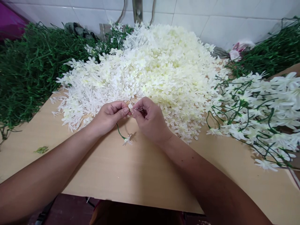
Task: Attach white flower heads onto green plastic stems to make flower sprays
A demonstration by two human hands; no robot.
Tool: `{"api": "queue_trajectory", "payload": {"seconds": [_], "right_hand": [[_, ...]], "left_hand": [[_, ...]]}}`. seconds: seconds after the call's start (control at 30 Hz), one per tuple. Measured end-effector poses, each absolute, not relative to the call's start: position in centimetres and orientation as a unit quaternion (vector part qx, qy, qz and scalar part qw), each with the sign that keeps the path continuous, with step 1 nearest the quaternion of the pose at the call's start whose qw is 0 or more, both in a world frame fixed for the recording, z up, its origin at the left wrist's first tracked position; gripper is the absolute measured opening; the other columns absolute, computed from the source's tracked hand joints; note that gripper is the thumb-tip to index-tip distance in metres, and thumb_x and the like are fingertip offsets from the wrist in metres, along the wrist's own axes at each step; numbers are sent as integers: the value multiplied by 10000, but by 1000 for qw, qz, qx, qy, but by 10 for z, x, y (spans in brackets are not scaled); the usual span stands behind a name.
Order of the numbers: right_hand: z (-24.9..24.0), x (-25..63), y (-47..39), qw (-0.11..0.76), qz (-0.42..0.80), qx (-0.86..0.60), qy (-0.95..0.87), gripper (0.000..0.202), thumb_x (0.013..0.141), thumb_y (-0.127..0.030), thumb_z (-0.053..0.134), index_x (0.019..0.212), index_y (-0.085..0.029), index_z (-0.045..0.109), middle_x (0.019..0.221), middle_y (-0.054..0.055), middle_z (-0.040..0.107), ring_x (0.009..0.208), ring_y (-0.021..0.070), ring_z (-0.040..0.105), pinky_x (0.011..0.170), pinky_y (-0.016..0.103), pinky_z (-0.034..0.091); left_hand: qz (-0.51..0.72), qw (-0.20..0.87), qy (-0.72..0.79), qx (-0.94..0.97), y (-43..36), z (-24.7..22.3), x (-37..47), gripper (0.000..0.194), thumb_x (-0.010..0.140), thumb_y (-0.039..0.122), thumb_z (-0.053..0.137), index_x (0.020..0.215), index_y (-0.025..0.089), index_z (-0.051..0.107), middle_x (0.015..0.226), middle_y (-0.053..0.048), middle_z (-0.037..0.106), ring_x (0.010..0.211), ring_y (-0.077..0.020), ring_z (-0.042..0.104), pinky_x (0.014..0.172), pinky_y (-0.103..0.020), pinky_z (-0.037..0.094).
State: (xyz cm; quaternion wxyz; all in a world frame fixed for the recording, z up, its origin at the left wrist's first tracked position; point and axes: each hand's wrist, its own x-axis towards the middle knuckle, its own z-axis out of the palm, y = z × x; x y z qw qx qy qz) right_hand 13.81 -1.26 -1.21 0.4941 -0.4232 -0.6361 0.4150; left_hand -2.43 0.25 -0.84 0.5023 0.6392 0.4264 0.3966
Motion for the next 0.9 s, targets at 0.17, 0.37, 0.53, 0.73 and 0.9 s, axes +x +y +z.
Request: {"api": "queue_trajectory", "payload": {"seconds": [0.17,0.37,0.53,0.73,0.9], "right_hand": [[-15,135,-15,503,412,-412,-638,107,788,-220,614,762,-200,512,655,-19,578,582,108,542,556,272,451],[-19,132,-16,491,384,-430,-653,83,788,-235,577,750,-204,509,667,1,588,605,132,560,578,295,467],[-22,130,-19,472,381,-442,-661,82,785,-235,561,740,-204,499,658,4,581,601,132,547,580,296,459],[-12,136,-14,480,469,-385,-634,107,796,-243,619,780,-198,523,682,-21,580,605,103,552,576,257,466],[-3,144,-8,459,568,-345,-589,318,738,-467,737,840,-201,594,693,-19,604,632,107,570,640,277,504]], "left_hand": [[401,536,418,614,2,-9,-25,241,739,343,694,648,152,579,585,14,548,555,-94,450,562,-228,353],[397,548,425,601,1,-9,-24,215,714,308,714,638,147,593,566,15,540,541,-92,435,549,-232,327],[392,548,432,599,-1,-10,-26,292,712,376,730,635,148,565,560,18,518,543,-90,420,539,-227,311],[381,560,423,602,-2,-9,-25,418,726,545,704,650,167,543,555,20,494,524,-95,408,513,-236,311],[367,548,426,619,2,-9,-26,412,752,554,679,654,175,550,568,8,509,525,-106,424,505,-246,319]]}}
